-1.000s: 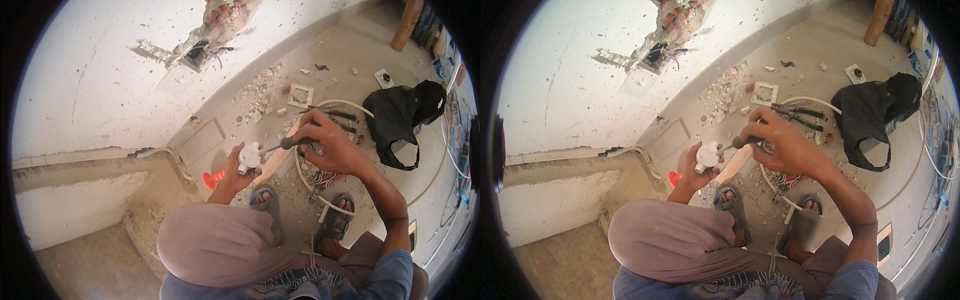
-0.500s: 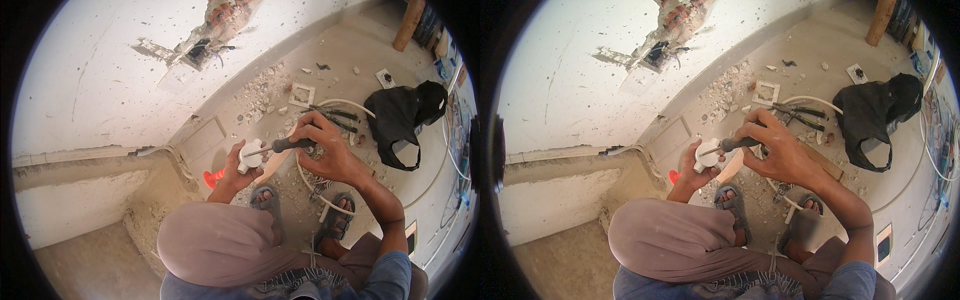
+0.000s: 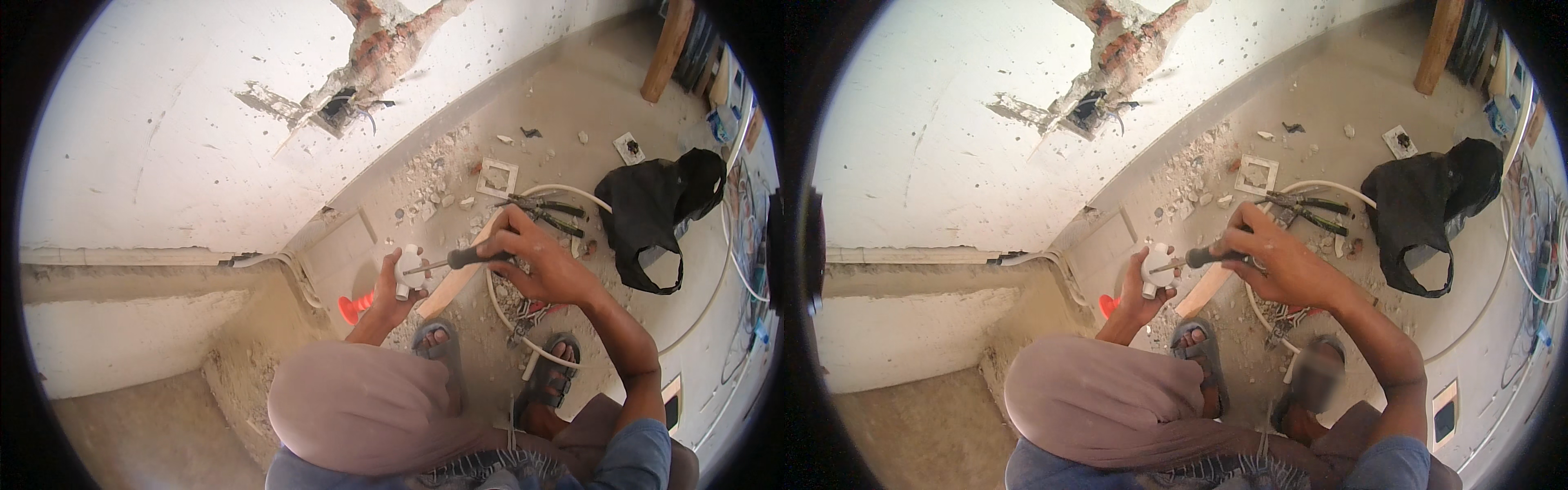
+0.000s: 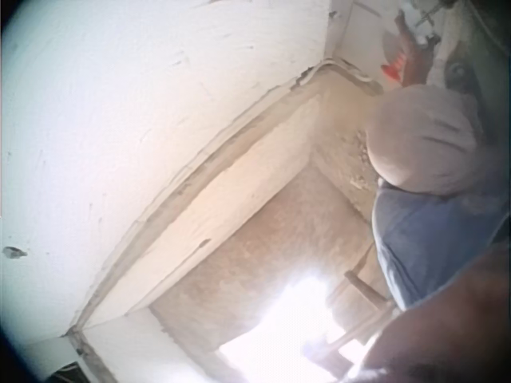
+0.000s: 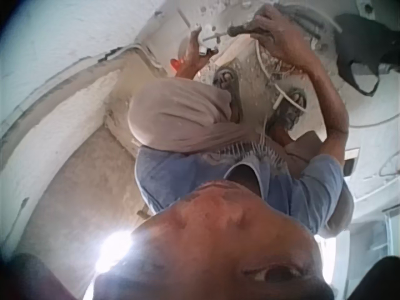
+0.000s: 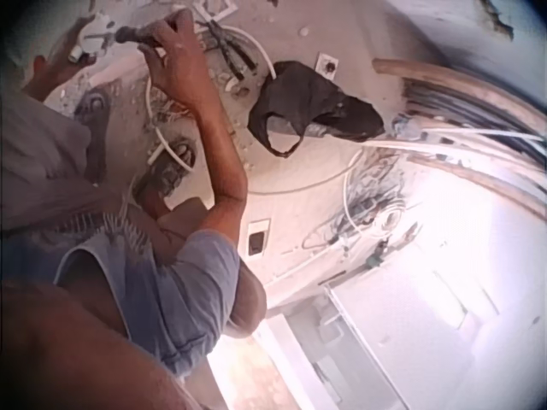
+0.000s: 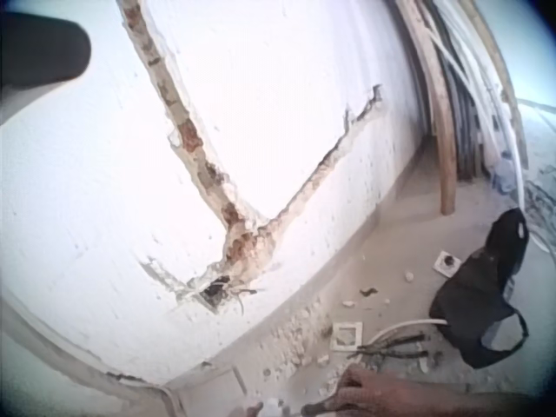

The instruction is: The person prepares an electrical outlet box using a screwdriver and then uses a hammer and chisel to widen a hole in a concrete wall.

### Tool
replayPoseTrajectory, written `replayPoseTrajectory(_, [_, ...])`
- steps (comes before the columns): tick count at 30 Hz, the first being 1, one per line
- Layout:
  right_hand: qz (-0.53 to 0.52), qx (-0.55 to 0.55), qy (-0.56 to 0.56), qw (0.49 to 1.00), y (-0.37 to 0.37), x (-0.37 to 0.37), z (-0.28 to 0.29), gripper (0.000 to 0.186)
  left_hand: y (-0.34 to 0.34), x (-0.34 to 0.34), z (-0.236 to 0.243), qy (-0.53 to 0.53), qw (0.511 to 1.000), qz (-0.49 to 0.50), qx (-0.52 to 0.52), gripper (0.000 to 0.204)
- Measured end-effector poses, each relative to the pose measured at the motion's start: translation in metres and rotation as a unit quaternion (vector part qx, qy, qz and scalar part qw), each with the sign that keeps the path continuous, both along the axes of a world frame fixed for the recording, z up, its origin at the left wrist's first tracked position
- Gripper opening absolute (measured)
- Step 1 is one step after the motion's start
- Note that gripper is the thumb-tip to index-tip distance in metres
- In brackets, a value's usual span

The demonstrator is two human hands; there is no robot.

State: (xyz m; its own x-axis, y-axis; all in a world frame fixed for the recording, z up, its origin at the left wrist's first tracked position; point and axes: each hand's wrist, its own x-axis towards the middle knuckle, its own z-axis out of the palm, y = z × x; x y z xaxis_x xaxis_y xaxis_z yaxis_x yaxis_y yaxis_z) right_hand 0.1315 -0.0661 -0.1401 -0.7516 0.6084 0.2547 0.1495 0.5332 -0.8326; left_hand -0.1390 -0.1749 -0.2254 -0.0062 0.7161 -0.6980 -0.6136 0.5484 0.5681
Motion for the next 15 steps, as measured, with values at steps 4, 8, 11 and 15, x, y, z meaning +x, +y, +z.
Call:
replayPoseTrajectory(4, [-0.024, -0.118, 0.063, 0.991, -0.004, -0.004, 0.006, 0.02, -0.004, -0.001, -0.007, -0.003, 1.0, -0.009, 0.006, 0.048])
replayPoseTrajectory(8, [-0.077, -0.145, -0.165, 0.973, 0.0, -0.01, 0.019, 0.024, -0.004, -0.005, -0.008, -0.006, 1.0, 0.0, 0.012, 0.047])
replayPoseTrajectory(11, [0.008, -0.023, -0.038, 0.999, 0.0, 0.0, 0.003, 0.025, -0.001, -0.003, -0.006, -0.014, 1.0, -0.006, 0.017, 0.047])
replayPoseTrajectory(15, [-0.02, -0.125, 0.026, 0.992, -0.001, 0.0, 0.007, 0.022, 0.002, 0.0, -0.002, -0.04, 0.999, -0.013, 0.007, 0.047])
